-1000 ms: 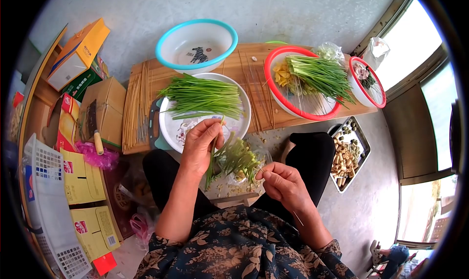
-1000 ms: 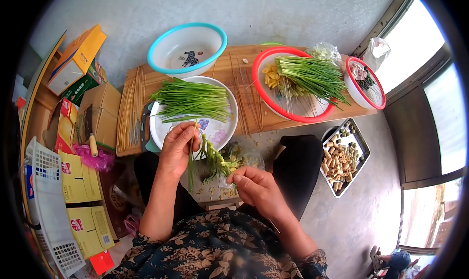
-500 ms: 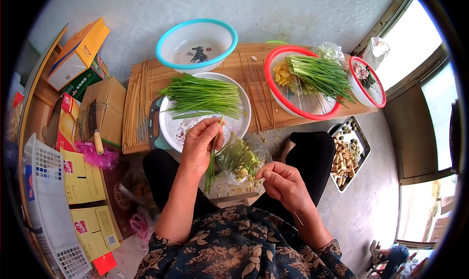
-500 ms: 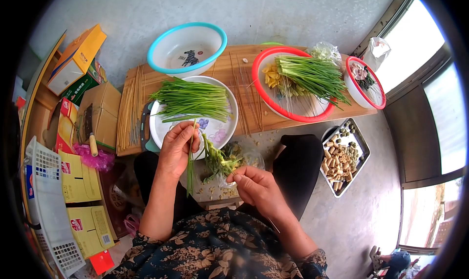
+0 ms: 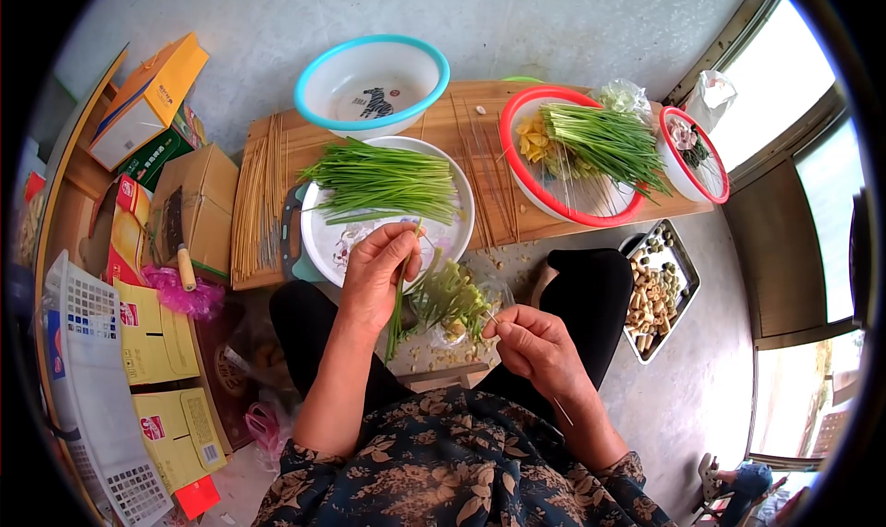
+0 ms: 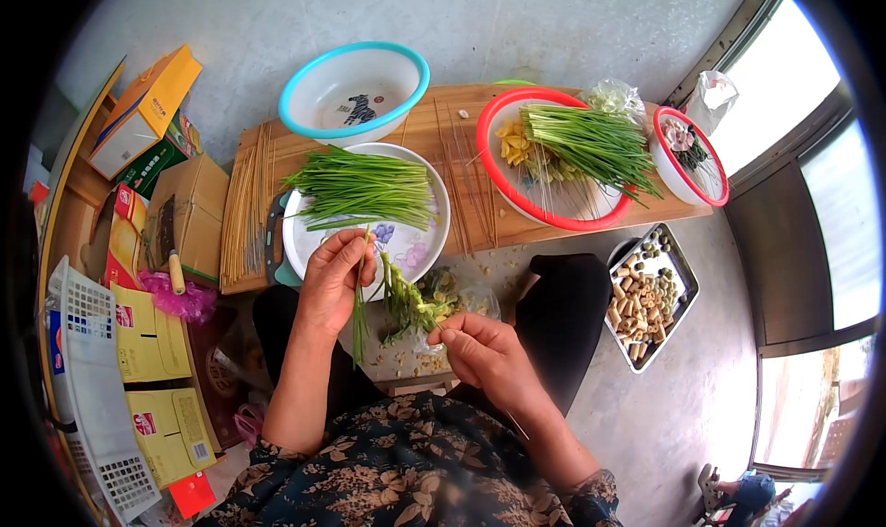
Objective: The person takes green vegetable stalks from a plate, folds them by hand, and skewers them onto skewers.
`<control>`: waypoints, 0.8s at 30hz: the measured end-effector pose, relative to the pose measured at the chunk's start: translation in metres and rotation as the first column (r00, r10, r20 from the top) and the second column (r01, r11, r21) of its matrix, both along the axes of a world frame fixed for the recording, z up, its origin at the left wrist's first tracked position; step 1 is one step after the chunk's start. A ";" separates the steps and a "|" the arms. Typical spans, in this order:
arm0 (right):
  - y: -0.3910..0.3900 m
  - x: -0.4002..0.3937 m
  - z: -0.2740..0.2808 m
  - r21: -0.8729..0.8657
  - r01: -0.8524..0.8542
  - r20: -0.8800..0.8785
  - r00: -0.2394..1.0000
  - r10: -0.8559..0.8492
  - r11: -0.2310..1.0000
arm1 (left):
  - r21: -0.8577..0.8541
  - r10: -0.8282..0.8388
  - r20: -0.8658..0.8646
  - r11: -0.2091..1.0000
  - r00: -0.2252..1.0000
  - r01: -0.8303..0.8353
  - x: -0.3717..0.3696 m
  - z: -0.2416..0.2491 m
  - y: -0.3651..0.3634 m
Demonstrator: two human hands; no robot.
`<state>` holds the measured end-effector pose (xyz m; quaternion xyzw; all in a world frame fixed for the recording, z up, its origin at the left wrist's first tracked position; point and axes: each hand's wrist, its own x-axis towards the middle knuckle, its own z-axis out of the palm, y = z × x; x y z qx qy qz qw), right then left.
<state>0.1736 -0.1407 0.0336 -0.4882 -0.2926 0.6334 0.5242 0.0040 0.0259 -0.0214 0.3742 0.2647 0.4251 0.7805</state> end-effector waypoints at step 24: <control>-0.001 0.002 0.002 -0.001 -0.006 0.000 1.000 0.006 1.000 | 0.100 0.005 -0.003 0.995 1.000 -0.004 -0.003 0.002 0.003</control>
